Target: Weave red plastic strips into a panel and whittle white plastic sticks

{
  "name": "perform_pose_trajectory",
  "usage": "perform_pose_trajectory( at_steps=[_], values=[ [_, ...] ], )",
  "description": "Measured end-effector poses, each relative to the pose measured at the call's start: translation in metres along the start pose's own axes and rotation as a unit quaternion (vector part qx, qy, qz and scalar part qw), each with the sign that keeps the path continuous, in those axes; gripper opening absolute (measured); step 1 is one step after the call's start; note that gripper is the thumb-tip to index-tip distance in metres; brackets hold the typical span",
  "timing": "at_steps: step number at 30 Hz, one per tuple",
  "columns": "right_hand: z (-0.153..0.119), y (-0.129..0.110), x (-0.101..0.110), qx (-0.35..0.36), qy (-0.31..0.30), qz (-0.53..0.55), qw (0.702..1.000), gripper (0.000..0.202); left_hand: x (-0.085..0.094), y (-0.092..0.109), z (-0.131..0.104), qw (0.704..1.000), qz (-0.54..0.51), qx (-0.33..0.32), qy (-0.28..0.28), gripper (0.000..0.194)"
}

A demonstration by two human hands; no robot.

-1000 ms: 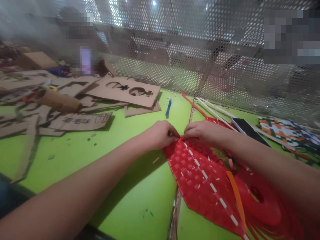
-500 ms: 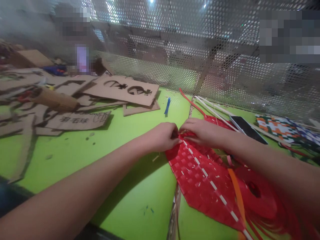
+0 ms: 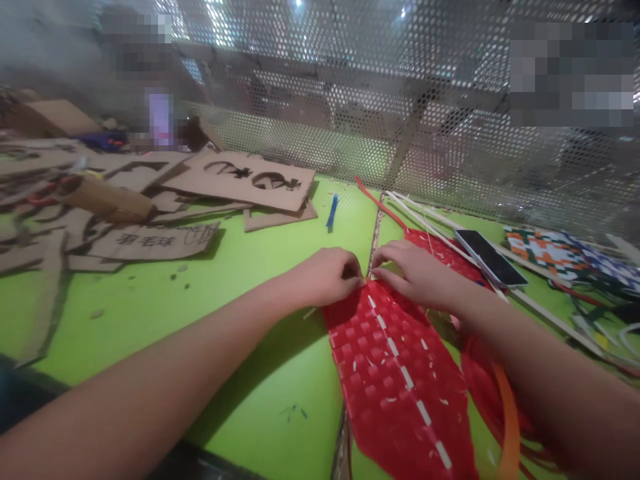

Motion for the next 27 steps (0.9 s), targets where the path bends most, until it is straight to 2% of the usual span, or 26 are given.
perform_pose_trajectory(
  at_steps=[5,9,13,18,22,24,27],
  values=[
    [-0.017,-0.012,0.001,-0.001,-0.026,0.014,1.000,0.023,-0.003,0.008,-0.004,1.000,0.024,-0.010,-0.018,0.028],
    [-0.024,-0.008,-0.002,-0.027,-0.042,0.008,0.999,0.025,-0.009,0.017,-0.006,0.998,0.058,-0.023,-0.009,0.025],
    [-0.027,-0.004,-0.001,-0.047,-0.047,0.019,0.998,0.022,-0.012,0.020,-0.008,0.998,0.048,-0.033,-0.010,0.027],
    [-0.030,-0.006,0.008,-0.038,-0.026,0.086,0.995,0.018,-0.010,0.017,-0.007,0.999,-0.030,-0.043,-0.014,0.030],
    [-0.030,-0.009,0.022,-0.032,0.023,0.120,0.992,0.019,-0.006,0.015,-0.005,0.993,-0.108,-0.026,-0.024,0.044],
    [-0.030,-0.010,0.026,-0.019,0.054,0.107,0.993,0.015,-0.005,0.015,-0.004,0.985,-0.173,-0.006,-0.028,0.046],
    [-0.029,-0.010,0.029,0.053,0.090,0.033,0.994,0.014,-0.004,0.014,-0.003,0.969,-0.244,0.027,-0.033,0.044]
  ],
)
Point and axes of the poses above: each hand's wrist, its own z-axis towards the middle knuckle, its own x-axis out of the back of the hand, y = z × x, the point moved 1 cm from there along z, towards the middle knuckle, and after that the axes turned 3 degrees about -y, right-handed, at the moved point
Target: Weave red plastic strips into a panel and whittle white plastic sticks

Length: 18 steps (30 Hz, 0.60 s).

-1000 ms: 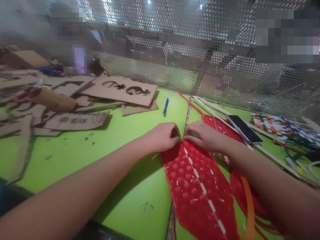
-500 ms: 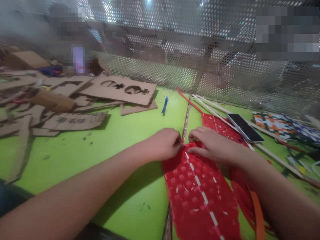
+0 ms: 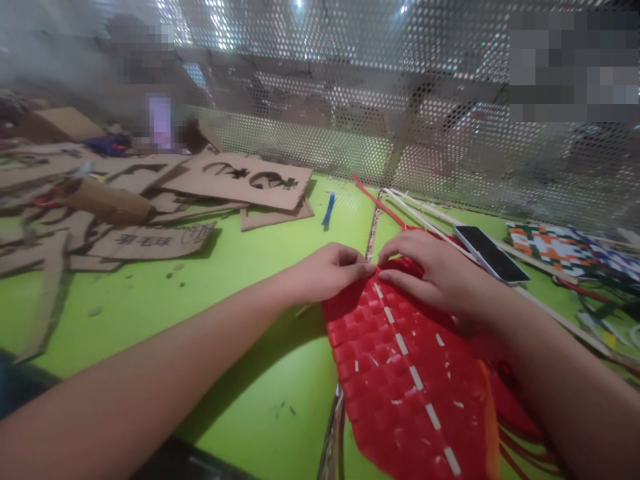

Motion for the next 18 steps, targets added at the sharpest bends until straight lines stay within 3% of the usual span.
perform_pose_trajectory(
  at_steps=[4,7,18],
  values=[
    [0.0008,0.0012,-0.0003,0.104,0.022,-0.060,0.993,0.022,0.0000,-0.0024,0.0008,1.000,-0.015,0.008,0.006,0.048],
    [-0.0005,-0.0004,-0.0005,0.137,0.026,-0.051,0.989,0.024,0.0001,-0.0051,0.0018,0.998,-0.065,0.015,0.001,0.048],
    [0.0001,-0.0071,-0.0002,0.063,0.012,0.073,0.995,0.018,-0.0022,-0.0067,0.0009,0.987,-0.154,0.031,-0.009,0.046]
  ],
)
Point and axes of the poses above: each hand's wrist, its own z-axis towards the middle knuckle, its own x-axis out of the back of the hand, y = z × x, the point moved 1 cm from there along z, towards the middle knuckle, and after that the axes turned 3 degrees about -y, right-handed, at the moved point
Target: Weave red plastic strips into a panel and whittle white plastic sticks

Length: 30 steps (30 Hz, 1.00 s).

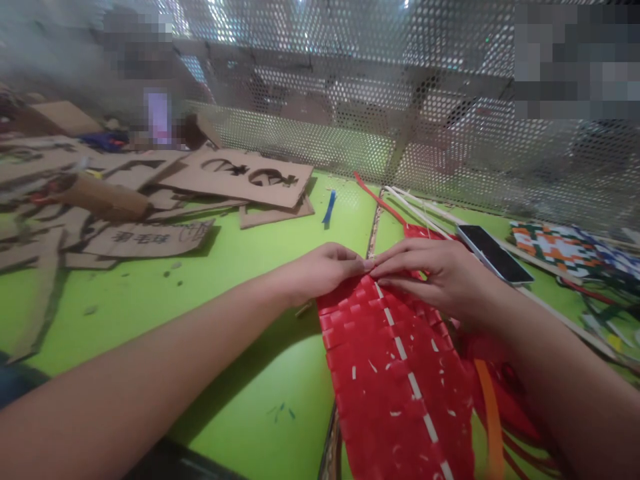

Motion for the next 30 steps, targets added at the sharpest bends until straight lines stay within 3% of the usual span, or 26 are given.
perform_pose_trajectory(
  at_steps=[16,30],
  values=[
    [0.0015,-0.0039,-0.0072,0.013,0.035,-0.084,0.996,0.018,0.0033,-0.0024,0.0042,0.999,-0.034,0.008,0.025,0.045],
    [0.0007,-0.0047,-0.0058,-0.042,0.012,-0.006,0.999,0.012,0.0038,-0.0042,0.0041,1.000,-0.004,0.000,0.027,0.048]
  ],
)
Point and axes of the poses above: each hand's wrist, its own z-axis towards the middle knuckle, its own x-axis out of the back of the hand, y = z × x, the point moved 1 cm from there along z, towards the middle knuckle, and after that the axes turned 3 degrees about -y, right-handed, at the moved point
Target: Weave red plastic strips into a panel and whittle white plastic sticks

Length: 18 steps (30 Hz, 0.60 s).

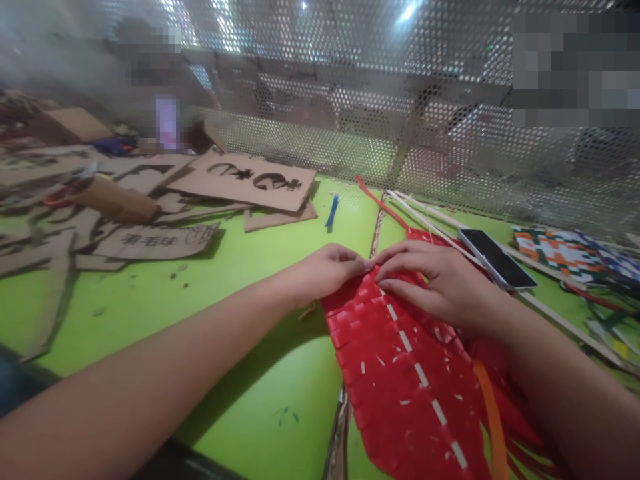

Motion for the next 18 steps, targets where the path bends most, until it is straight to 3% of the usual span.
perform_pose_trajectory(
  at_steps=[13,18],
  values=[
    [-0.003,0.008,-0.001,-0.031,-0.044,0.037,0.998,0.010,-0.001,0.005,-0.005,0.999,0.053,-0.012,-0.006,0.044],
    [-0.002,0.002,0.006,-0.023,-0.017,-0.058,0.998,0.023,0.009,0.003,-0.001,0.997,0.081,-0.012,0.016,0.044]
  ],
)
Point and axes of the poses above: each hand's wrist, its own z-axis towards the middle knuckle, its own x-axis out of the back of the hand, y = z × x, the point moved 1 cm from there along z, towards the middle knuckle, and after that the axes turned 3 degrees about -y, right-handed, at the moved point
